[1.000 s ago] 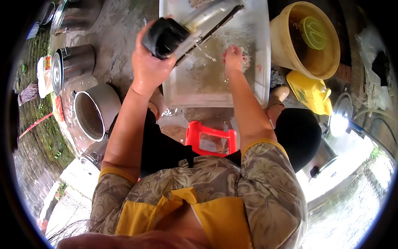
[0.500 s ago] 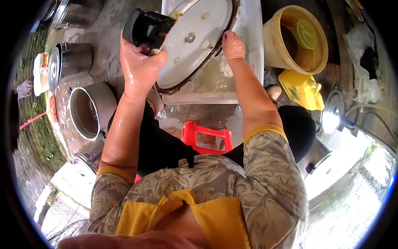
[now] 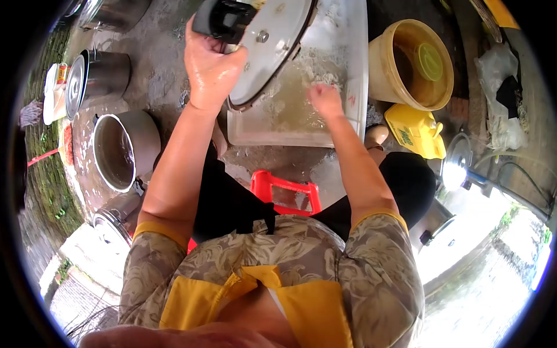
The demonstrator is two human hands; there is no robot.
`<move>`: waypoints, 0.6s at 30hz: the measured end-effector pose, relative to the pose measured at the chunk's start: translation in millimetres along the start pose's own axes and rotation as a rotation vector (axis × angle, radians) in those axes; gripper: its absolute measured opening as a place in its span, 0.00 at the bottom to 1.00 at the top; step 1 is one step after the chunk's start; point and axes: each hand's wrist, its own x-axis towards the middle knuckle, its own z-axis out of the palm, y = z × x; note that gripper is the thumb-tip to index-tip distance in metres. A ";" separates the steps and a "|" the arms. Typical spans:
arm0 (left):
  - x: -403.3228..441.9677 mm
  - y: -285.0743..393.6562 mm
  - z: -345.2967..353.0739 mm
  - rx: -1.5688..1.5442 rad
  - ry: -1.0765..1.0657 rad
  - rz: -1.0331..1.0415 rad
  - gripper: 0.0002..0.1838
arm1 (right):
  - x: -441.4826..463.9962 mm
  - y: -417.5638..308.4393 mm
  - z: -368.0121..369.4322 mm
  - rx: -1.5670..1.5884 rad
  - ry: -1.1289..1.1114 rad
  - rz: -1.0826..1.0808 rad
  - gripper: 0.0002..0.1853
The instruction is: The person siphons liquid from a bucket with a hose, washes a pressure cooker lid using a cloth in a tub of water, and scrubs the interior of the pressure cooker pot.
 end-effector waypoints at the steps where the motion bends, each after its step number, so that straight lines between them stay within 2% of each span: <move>1: -8.0 8.2 7.3 -0.023 0.026 -0.046 0.32 | -8.0 -16.4 3.1 -0.086 0.028 0.016 0.30; 3: -15.1 -0.4 7.9 0.198 -0.080 0.310 0.33 | -47.3 -95.4 26.5 0.703 -0.145 -0.111 0.35; 5: -30.4 4.8 14.1 0.288 -0.317 0.452 0.31 | -72.2 -144.9 29.0 0.907 -0.325 -0.196 0.40; 6: -40.4 0.6 21.1 0.314 -0.346 0.583 0.31 | -82.8 -156.9 25.1 0.957 -0.254 -0.186 0.33; 7: -49.5 -3.6 27.2 0.342 -0.371 0.712 0.30 | -85.2 -157.8 23.6 0.826 -0.049 -0.187 0.24; 9: -62.5 -1.2 28.0 0.292 -0.413 0.727 0.29 | -97.4 -141.4 11.2 0.810 0.008 -0.081 0.19; 12: -76.5 7.0 26.7 0.346 -0.515 0.799 0.25 | -117.1 -117.5 -5.0 0.886 -0.042 -0.104 0.19; 13: -76.2 12.8 23.2 0.361 -0.617 0.824 0.26 | -123.3 -113.0 -7.2 0.912 -0.048 -0.077 0.21; 15: -63.8 21.1 10.1 0.266 -0.952 0.781 0.30 | -138.2 -104.5 -8.5 0.903 -0.022 -0.171 0.22; 17: -48.7 16.5 2.9 0.201 -0.864 0.596 0.35 | -145.4 -93.5 -13.3 1.045 -0.054 -0.123 0.24; 18: -35.7 7.8 -3.6 0.259 -0.746 0.533 0.37 | -151.0 -90.2 -18.4 1.022 -0.063 -0.120 0.25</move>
